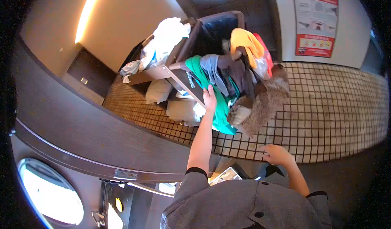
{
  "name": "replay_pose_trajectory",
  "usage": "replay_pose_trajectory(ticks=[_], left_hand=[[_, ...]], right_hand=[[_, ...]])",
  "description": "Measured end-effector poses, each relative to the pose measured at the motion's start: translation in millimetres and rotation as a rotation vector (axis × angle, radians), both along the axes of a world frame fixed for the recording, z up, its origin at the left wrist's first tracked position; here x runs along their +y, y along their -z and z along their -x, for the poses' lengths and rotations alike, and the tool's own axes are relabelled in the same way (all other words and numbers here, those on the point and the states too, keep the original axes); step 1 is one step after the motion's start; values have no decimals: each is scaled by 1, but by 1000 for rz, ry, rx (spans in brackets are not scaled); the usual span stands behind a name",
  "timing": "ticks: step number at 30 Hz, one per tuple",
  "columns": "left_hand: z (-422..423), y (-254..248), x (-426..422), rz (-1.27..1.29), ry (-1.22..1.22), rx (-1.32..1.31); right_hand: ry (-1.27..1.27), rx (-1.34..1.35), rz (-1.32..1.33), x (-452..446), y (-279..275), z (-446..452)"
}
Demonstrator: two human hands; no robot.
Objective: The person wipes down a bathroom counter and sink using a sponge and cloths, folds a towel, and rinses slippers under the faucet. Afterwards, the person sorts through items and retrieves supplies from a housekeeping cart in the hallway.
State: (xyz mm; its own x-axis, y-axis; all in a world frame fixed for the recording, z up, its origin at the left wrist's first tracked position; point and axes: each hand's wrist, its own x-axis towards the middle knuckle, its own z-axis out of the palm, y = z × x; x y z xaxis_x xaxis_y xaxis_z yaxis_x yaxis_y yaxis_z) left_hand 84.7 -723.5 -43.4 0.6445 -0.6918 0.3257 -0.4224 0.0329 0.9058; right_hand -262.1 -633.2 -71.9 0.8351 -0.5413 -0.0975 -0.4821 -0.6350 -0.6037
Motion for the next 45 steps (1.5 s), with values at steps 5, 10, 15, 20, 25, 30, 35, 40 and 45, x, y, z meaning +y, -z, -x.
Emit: replay_pose_trajectory(ticks=[5, 10, 15, 20, 25, 30, 35, 40, 45], left_hand=[[-1, -8, 26, 135, -304, -4], [13, -123, 41, 298, -318, -199], [-11, -171, -2, 454, -472, -431], [32, -222, 17, 676, -513, -517], [75, -220, 66, 851, -381, -672], [63, -189, 118, 787, 105, -667], [57, -155, 173, 599, -17, -358], [23, -118, 277, 516, -656, 46], [-36, -103, 426, 620, -1218, 189]], right_hand=[[2, -61, -128, -92, -42, 39], [-131, -297, -357, -156, -82, 33], [-300, -418, -256, -186, -129, -16], [-294, -665, -78, -202, -149, -57], [-401, -1219, 85, -158, -199, -142], [-494, -1022, 137, -134, -191, -237], [-654, -1227, -399, -48, -246, -245], [-1575, -596, -441, 49, -247, -267], [-1522, -778, -78, 30, -197, -289]])
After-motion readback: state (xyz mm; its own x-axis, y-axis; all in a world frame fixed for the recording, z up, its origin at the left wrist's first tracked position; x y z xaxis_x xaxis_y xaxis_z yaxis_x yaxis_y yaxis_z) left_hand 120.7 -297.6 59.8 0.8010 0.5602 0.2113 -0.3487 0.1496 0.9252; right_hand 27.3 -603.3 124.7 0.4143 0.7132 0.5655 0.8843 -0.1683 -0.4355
